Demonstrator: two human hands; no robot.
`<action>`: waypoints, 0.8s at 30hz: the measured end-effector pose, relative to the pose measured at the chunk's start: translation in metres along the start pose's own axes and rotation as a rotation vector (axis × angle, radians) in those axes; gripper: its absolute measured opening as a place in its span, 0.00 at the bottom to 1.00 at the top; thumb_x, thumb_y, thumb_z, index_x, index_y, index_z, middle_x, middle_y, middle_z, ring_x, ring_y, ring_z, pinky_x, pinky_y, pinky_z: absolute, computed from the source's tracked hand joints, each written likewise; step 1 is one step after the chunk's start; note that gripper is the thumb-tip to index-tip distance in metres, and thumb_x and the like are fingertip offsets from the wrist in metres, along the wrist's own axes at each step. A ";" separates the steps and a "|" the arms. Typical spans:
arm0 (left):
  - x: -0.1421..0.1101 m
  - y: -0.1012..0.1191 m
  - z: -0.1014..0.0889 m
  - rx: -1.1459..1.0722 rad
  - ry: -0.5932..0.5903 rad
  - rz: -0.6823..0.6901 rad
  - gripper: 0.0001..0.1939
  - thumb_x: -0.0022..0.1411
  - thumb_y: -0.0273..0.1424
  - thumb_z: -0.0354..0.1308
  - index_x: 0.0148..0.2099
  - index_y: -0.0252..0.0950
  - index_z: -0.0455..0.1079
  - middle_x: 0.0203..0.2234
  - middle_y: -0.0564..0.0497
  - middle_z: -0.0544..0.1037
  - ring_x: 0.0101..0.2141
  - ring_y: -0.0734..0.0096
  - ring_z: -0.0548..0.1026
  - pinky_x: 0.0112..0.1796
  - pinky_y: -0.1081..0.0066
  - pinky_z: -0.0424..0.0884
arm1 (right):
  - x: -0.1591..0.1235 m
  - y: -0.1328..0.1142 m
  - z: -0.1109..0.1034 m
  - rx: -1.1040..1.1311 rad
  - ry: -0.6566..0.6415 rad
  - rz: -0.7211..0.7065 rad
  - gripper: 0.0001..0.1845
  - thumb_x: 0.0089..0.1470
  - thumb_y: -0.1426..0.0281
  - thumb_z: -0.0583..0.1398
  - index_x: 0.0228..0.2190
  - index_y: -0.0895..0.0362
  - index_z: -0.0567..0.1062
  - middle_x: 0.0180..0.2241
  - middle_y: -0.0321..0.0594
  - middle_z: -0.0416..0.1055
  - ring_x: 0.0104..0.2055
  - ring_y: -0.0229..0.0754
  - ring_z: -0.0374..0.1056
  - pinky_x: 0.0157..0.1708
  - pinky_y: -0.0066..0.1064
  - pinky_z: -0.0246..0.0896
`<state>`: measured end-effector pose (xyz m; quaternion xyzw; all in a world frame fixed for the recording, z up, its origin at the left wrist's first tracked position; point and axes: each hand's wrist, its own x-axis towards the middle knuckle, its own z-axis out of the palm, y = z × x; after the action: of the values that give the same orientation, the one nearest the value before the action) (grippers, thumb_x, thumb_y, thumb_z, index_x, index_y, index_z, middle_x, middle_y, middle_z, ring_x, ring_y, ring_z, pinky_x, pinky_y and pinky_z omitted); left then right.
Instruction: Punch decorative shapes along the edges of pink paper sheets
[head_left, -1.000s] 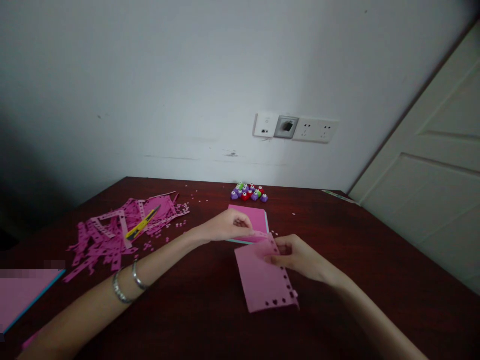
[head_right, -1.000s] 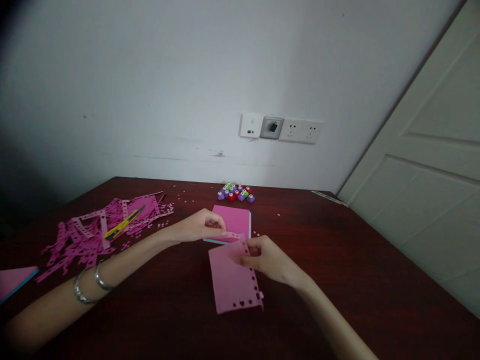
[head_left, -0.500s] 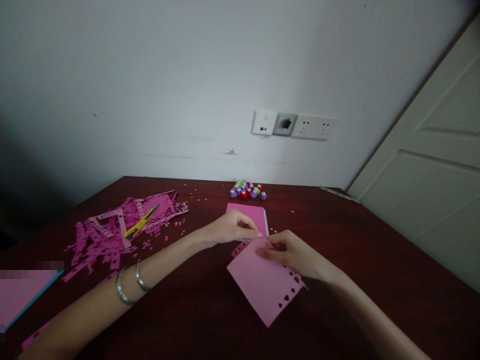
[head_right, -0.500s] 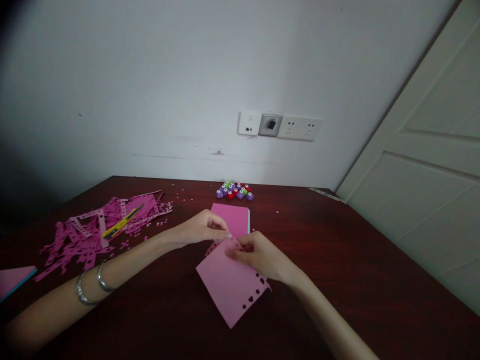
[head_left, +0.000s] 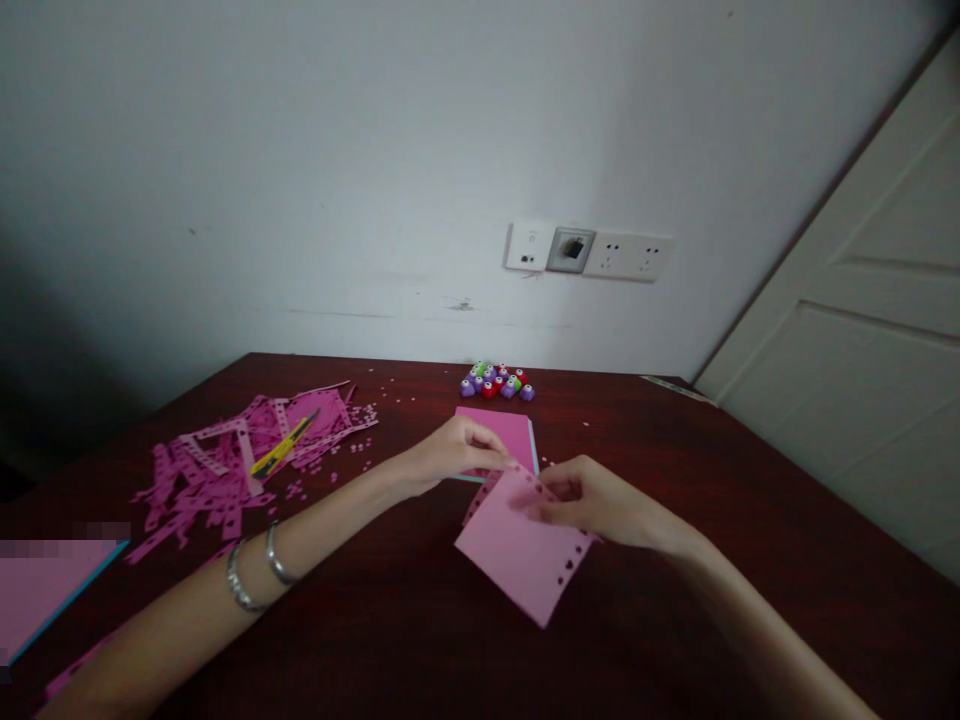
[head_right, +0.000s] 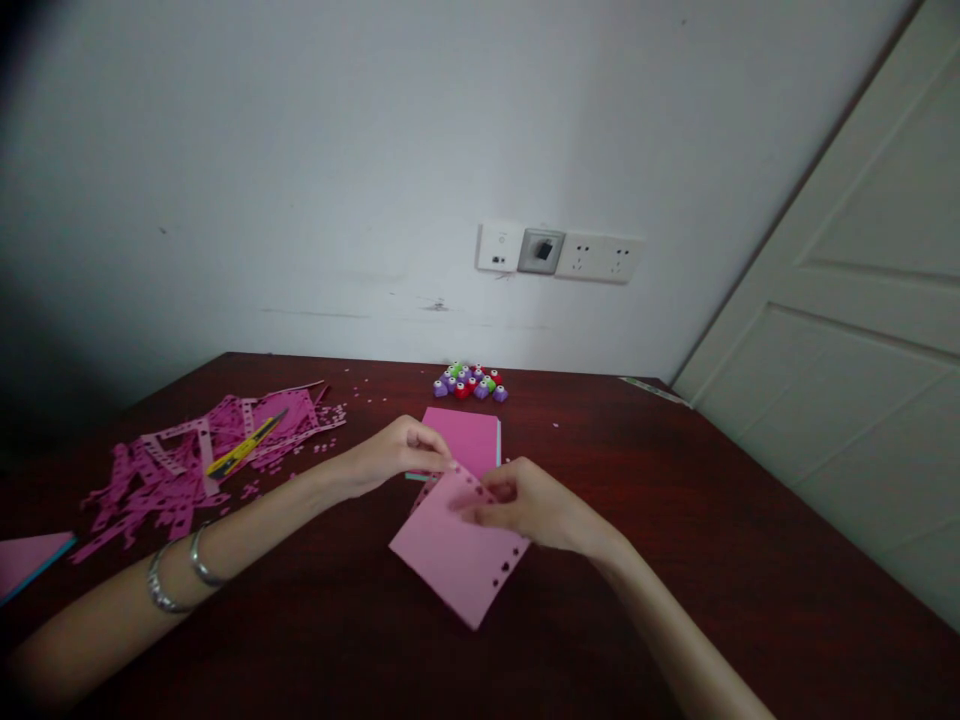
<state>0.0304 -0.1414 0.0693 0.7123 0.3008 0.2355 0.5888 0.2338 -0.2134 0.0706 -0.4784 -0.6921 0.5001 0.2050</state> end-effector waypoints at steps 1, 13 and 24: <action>0.001 -0.001 -0.001 -0.035 0.073 0.015 0.09 0.46 0.33 0.64 0.28 0.31 0.74 0.24 0.50 0.75 0.27 0.76 0.68 0.33 0.72 0.63 | 0.000 0.002 -0.004 0.021 0.053 -0.002 0.19 0.46 0.58 0.62 0.32 0.62 0.76 0.24 0.37 0.70 0.23 0.34 0.62 0.21 0.24 0.55; 0.000 -0.016 -0.005 -0.025 0.099 0.041 0.15 0.49 0.35 0.62 0.39 0.33 0.72 0.36 0.47 0.76 0.38 0.70 0.71 0.42 0.66 0.64 | -0.006 0.019 -0.009 0.174 0.362 0.057 0.21 0.43 0.56 0.63 0.29 0.63 0.77 0.25 0.42 0.73 0.24 0.38 0.67 0.23 0.28 0.60; -0.003 0.003 0.010 0.221 -0.174 0.159 0.17 0.56 0.42 0.54 0.27 0.32 0.67 0.18 0.57 0.64 0.22 0.80 0.60 0.25 0.76 0.56 | -0.007 -0.012 0.009 0.076 0.095 -0.016 0.18 0.46 0.57 0.61 0.29 0.61 0.78 0.20 0.35 0.67 0.19 0.30 0.57 0.18 0.23 0.49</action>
<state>0.0357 -0.1511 0.0701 0.8118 0.2157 0.1843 0.5104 0.2251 -0.2243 0.0789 -0.4881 -0.6657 0.5011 0.2598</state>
